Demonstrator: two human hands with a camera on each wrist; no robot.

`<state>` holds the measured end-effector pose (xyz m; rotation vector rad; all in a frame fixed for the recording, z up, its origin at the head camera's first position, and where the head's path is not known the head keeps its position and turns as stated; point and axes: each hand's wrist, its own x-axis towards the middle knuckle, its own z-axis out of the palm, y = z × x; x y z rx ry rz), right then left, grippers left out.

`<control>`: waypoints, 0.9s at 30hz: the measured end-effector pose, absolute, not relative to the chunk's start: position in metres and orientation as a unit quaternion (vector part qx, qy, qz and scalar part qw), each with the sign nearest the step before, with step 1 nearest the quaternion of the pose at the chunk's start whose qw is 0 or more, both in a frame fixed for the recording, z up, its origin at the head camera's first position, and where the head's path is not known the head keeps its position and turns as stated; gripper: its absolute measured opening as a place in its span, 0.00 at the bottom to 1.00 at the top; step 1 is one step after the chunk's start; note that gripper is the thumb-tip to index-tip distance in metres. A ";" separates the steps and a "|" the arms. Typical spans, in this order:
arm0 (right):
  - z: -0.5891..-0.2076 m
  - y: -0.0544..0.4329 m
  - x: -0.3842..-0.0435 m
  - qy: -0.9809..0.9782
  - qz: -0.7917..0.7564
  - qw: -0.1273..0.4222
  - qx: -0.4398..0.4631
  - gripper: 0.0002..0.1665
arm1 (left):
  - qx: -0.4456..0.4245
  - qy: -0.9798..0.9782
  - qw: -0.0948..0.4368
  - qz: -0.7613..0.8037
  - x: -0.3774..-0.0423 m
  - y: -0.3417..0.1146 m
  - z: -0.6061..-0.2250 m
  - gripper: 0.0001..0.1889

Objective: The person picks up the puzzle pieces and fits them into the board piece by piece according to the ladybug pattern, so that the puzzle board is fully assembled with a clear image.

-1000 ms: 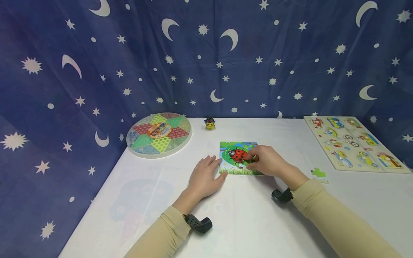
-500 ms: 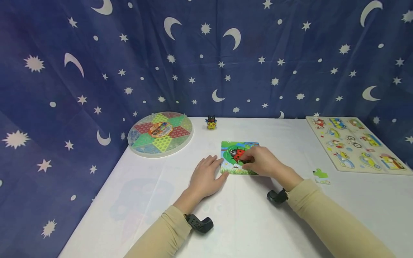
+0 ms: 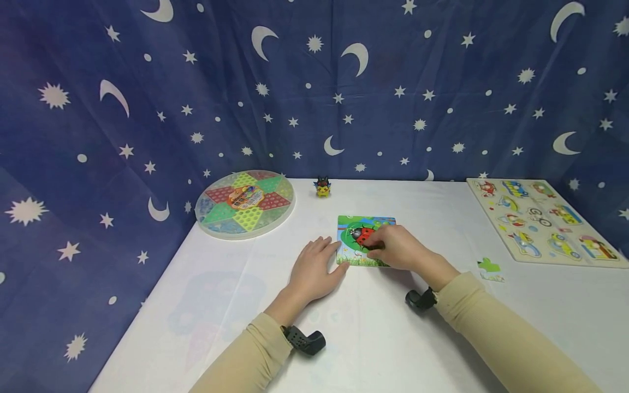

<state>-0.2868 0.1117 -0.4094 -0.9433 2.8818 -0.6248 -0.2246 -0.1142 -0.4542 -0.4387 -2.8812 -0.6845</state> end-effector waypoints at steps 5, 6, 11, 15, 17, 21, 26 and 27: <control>-0.407 0.112 -0.284 0.929 -0.184 0.008 -0.320 0.17 | -0.147 -0.961 0.074 -0.223 -0.226 -0.113 -0.454 0.30; -0.407 0.111 -0.284 0.929 -0.181 0.005 -0.323 0.17 | -0.147 -0.961 0.075 -0.223 -0.226 -0.114 -0.454 0.31; -0.408 0.107 -0.281 0.927 -0.154 -0.023 -0.341 0.13 | -0.148 -0.960 0.079 -0.223 -0.227 -0.115 -0.454 0.31; -0.409 0.100 -0.276 0.918 -0.123 -0.050 -0.375 0.03 | -0.142 -0.962 0.081 -0.218 -0.227 -0.118 -0.455 0.30; -0.409 0.096 -0.273 0.914 -0.110 -0.060 -0.387 0.02 | -0.140 -0.962 0.081 -0.219 -0.227 -0.119 -0.456 0.30; -0.409 0.096 -0.270 0.918 -0.100 -0.065 -0.379 0.02 | -0.144 -0.960 0.081 -0.225 -0.227 -0.118 -0.457 0.30; -0.413 0.106 -0.269 0.928 -0.162 -0.040 -0.333 0.10 | -0.146 -0.959 0.077 -0.231 -0.226 -0.115 -0.457 0.30; -0.413 0.110 -0.269 0.928 -0.182 -0.034 -0.322 0.12 | -0.145 -0.959 0.077 -0.231 -0.226 -0.114 -0.457 0.30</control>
